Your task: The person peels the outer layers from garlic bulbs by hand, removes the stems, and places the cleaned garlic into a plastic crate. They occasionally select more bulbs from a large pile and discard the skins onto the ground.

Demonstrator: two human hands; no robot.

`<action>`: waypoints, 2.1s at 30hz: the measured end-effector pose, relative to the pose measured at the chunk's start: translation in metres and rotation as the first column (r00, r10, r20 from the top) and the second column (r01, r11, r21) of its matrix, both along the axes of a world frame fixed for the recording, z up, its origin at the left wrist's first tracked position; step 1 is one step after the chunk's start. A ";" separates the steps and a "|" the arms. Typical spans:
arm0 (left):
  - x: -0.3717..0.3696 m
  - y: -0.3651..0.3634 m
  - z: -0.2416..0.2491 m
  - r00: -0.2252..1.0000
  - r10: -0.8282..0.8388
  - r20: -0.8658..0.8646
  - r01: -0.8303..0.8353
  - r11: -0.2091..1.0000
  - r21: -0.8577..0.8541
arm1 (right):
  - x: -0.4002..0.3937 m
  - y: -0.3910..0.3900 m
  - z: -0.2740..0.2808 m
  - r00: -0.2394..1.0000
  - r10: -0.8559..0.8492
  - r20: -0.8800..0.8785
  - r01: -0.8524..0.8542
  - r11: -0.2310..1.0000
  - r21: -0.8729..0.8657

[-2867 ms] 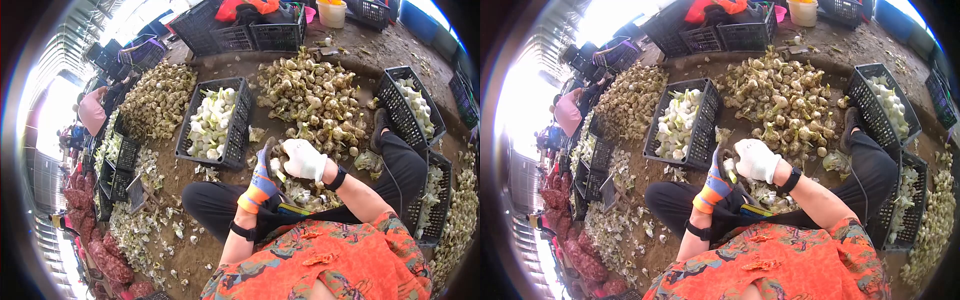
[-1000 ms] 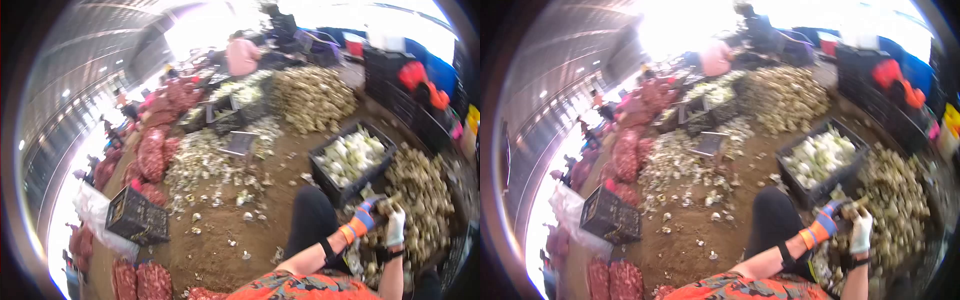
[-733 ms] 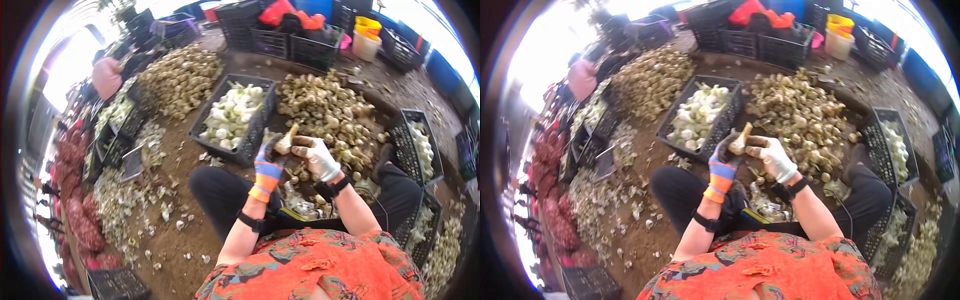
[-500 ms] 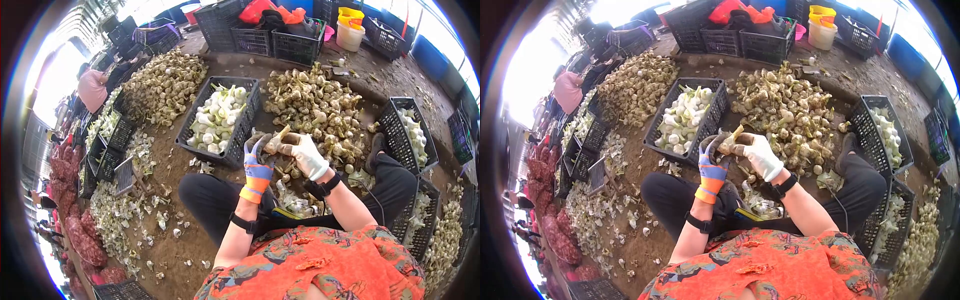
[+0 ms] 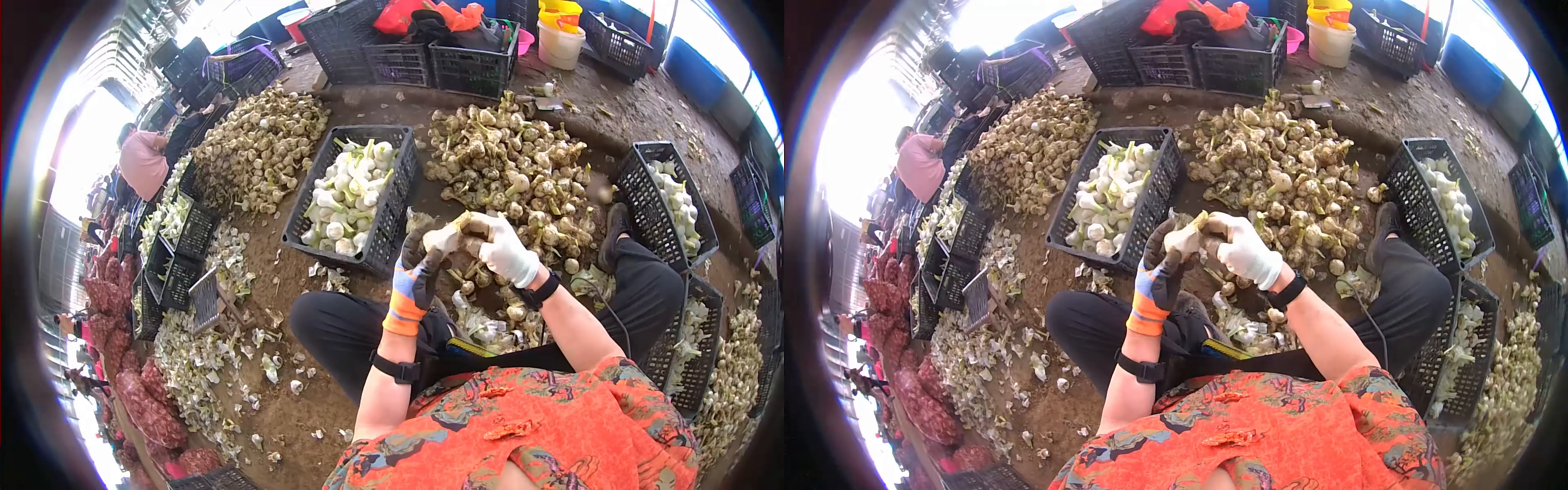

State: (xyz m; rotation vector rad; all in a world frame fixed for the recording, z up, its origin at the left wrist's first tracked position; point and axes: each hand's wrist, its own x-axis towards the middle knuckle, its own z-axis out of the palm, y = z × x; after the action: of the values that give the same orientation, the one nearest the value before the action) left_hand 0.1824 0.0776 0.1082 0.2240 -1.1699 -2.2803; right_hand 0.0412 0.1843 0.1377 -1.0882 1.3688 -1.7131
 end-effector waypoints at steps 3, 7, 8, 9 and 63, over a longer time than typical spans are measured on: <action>-0.001 0.000 -0.001 0.999 -0.033 -0.040 0.035 0.997 0.075 | -0.014 0.006 -0.004 0.962 0.010 -0.271 -0.008 1.000 0.008; -0.009 0.008 0.003 1.000 -0.019 -0.013 0.020 0.996 0.082 | -0.005 0.009 0.005 0.998 -0.010 0.059 0.008 0.999 0.043; -0.011 0.011 0.007 0.999 0.006 0.036 -0.006 1.000 0.006 | 0.002 0.009 0.011 0.981 -0.021 0.195 0.012 0.999 0.049; -0.012 0.015 0.009 0.996 0.036 0.084 -0.030 0.997 -0.072 | 0.006 0.006 0.005 0.990 -0.090 0.109 0.088 0.996 0.020; -0.001 0.005 0.000 0.963 0.077 0.258 0.037 0.912 -0.409 | 0.008 0.022 0.009 0.725 -0.205 -0.657 0.315 0.948 0.051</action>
State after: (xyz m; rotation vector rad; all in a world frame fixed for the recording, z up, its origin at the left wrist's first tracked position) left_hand 0.1813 0.0826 0.1082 0.3880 -1.7483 -1.9658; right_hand 0.0490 0.2060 0.1466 -1.5352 2.1431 -1.4145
